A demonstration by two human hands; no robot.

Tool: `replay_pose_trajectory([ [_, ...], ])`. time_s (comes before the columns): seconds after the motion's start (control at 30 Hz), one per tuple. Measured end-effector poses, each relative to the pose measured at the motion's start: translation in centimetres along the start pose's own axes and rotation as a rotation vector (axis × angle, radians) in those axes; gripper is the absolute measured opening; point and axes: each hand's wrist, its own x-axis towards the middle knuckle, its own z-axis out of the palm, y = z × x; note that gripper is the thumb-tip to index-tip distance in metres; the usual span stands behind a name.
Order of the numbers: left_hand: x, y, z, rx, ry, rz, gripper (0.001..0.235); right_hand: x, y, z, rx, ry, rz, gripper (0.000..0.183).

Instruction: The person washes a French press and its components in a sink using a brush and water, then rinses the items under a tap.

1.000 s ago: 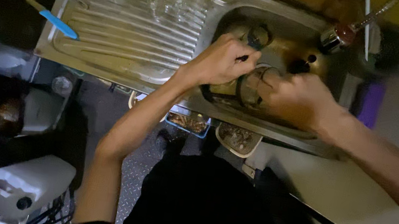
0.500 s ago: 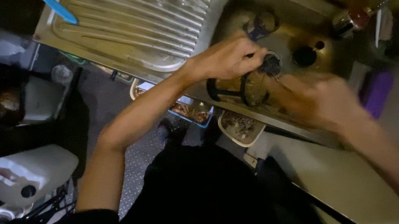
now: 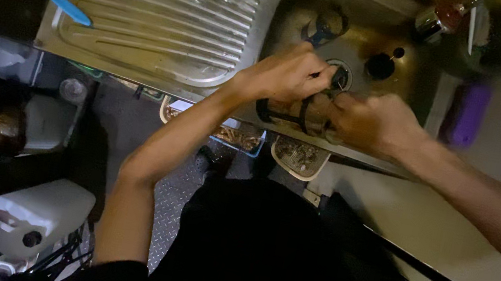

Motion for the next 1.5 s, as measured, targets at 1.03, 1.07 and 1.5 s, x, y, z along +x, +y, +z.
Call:
replay_pose_trajectory([
  [1.03, -1.1, -1.8, -0.1, 0.109, 0.099, 0.125, 0.036, 1.1, -1.6, 3.5, 0.389, 0.189, 0.186, 0.035],
  [1.07, -0.8, -1.8, -0.2, 0.109, 0.081, 0.105, 0.037, 1.2, -1.5, 3.4, 0.412, 0.224, 0.076, 0.041],
  [1.5, -0.8, -2.1, 0.5, 0.107, 0.034, 0.081, 0.038, 0.8, 0.9, 4.5, 0.311, 0.221, -0.168, 0.036],
])
